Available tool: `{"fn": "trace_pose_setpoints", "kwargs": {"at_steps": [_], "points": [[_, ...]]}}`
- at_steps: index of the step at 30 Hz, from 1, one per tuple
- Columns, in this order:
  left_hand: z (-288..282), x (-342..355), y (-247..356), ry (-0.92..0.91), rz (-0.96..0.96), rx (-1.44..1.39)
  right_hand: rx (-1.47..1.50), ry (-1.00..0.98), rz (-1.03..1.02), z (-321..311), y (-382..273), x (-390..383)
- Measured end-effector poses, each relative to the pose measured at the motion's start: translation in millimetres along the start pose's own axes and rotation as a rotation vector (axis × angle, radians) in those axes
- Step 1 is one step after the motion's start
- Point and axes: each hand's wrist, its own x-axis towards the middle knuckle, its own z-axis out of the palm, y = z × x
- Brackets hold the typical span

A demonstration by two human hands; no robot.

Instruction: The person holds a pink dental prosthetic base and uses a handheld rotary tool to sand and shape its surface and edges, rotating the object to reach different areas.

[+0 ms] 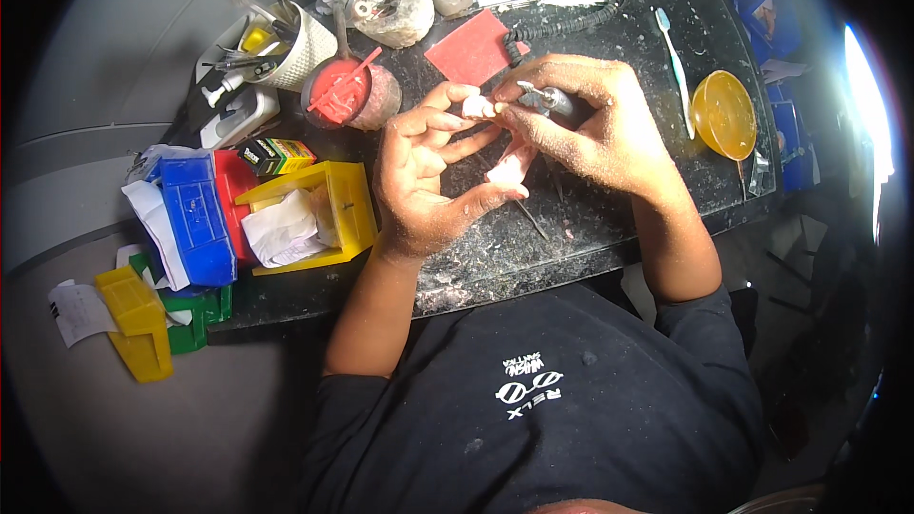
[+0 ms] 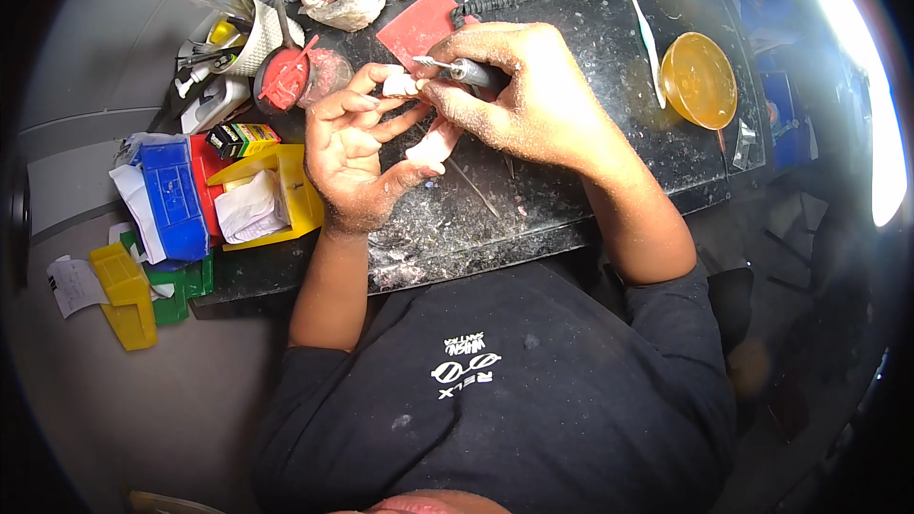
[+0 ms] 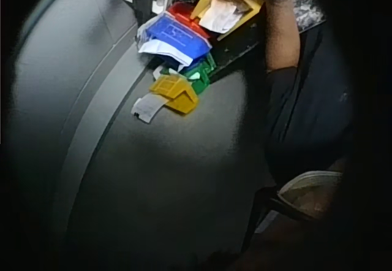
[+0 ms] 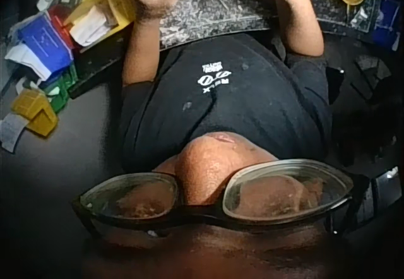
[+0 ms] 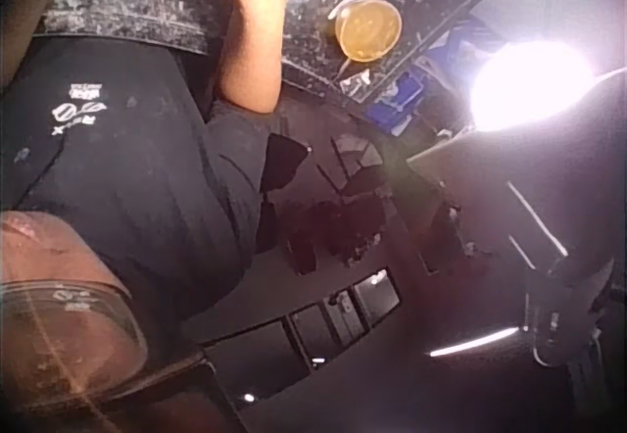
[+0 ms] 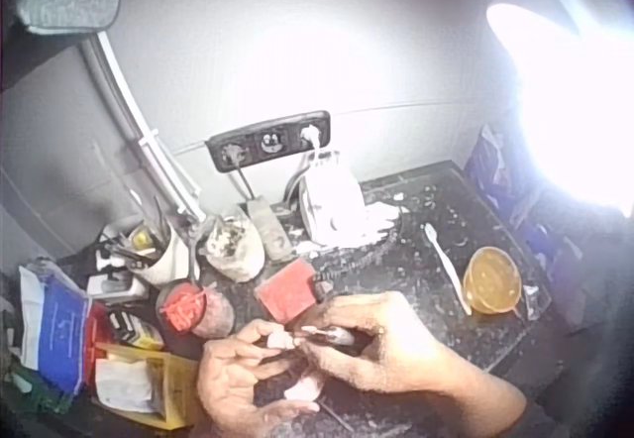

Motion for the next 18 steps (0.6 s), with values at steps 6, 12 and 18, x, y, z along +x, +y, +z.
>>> {"fn": "trace_pose_setpoints", "kwargs": {"at_steps": [6, 12, 18], "points": [[0, -2, 1, 0.108, -0.098, -0.123, 0.053, -0.022, 0.149, 1, -11, 1], [0, -3, 1, 0.175, -0.214, -0.230, 0.137, -0.134, 0.322, -2, -9, -2], [-3, -3, 3, 0.123, -0.250, -0.228, 0.265, -0.203, 0.388, -5, -3, 0]]}}
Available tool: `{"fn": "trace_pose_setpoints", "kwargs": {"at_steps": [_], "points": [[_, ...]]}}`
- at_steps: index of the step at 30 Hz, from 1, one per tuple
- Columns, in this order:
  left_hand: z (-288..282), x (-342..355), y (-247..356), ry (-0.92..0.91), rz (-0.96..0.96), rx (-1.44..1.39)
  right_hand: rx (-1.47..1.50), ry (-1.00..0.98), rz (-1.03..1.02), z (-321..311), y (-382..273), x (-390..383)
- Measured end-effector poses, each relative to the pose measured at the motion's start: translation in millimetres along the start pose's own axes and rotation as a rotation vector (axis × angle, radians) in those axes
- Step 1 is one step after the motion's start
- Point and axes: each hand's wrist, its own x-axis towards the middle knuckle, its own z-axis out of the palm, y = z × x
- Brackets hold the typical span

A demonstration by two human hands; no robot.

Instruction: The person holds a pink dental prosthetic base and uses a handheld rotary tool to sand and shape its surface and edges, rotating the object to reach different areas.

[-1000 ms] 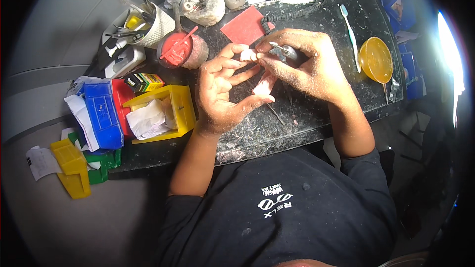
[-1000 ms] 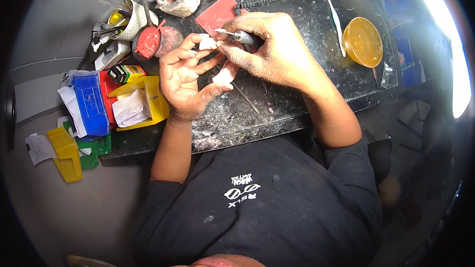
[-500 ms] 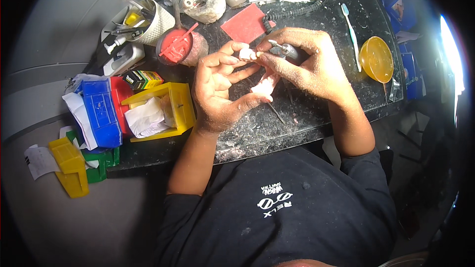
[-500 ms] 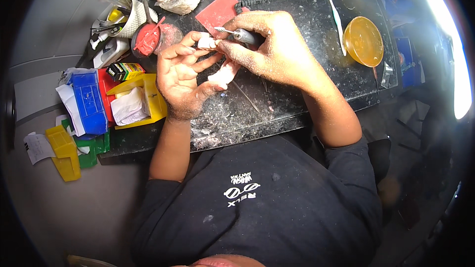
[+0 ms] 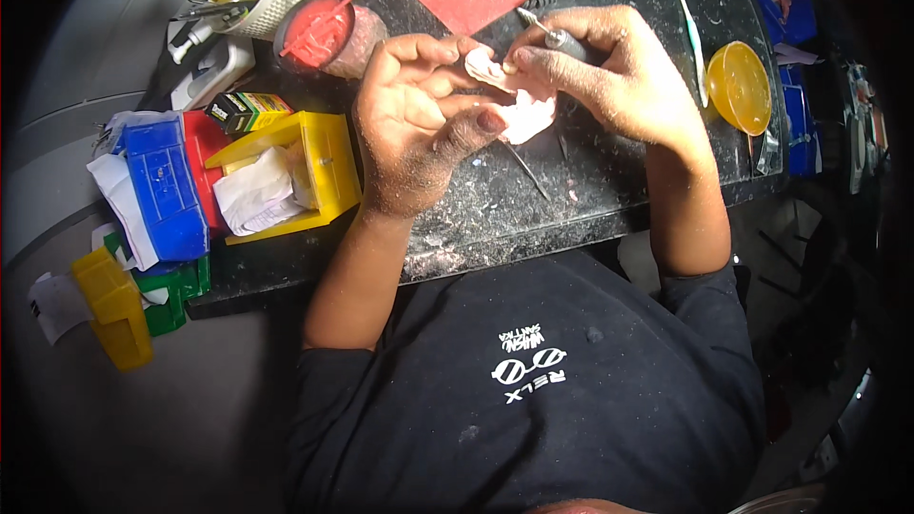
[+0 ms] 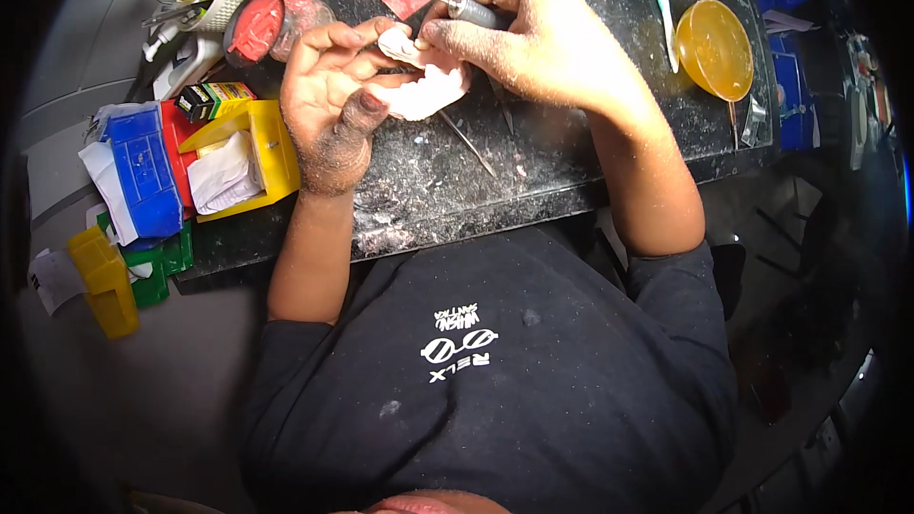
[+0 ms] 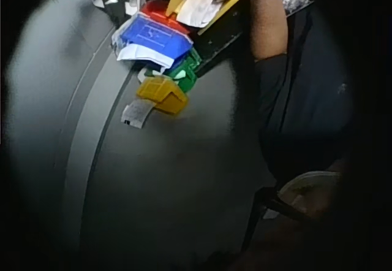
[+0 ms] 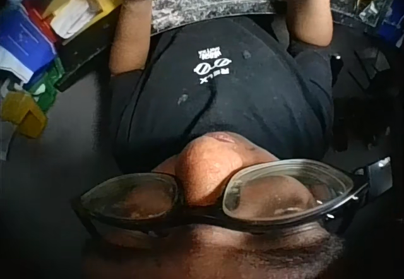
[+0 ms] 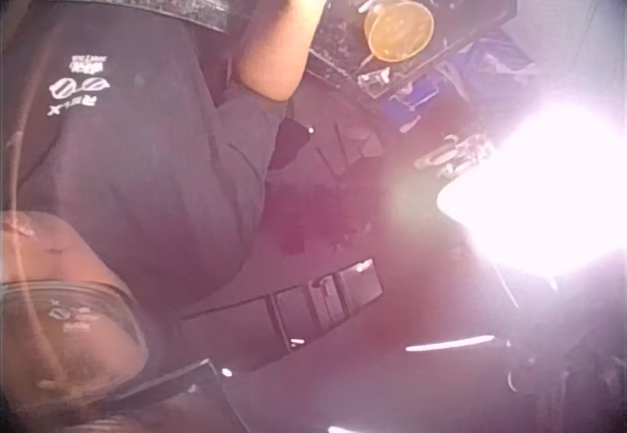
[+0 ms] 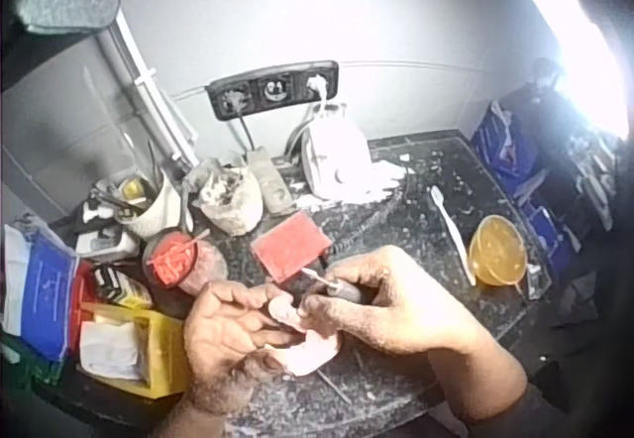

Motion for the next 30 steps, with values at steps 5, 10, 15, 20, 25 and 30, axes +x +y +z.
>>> {"fn": "trace_pose_setpoints", "kwargs": {"at_steps": [5, 10, 15, 20, 25, 30], "points": [[4.6, -1.1, 1.1, 0.013, -0.018, 0.003, -0.090, -0.039, 0.036, -3.8, -4.1, 1.8], [7.4, -2.3, 0.5, 0.022, 0.011, -0.049, -0.031, -0.049, 0.088, -2.9, -5.3, 0.2], [8.8, -2.7, -0.2, 0.002, 0.039, -0.033, 0.049, -0.051, 0.146, -2.6, -6.0, -1.0], [9.6, -3.0, 1.0, 0.010, 0.042, -0.011, 0.040, -0.059, 0.145, -2.3, -7.0, -0.1], [9.3, -2.7, 0.8, 0.007, 0.056, 0.008, 0.003, -0.064, 0.138, -3.2, -6.4, 0.8], [9.5, -3.1, -0.6, 0.013, 0.052, 0.004, 0.029, -0.061, 0.130, -3.3, -3.1, -0.3]]}}
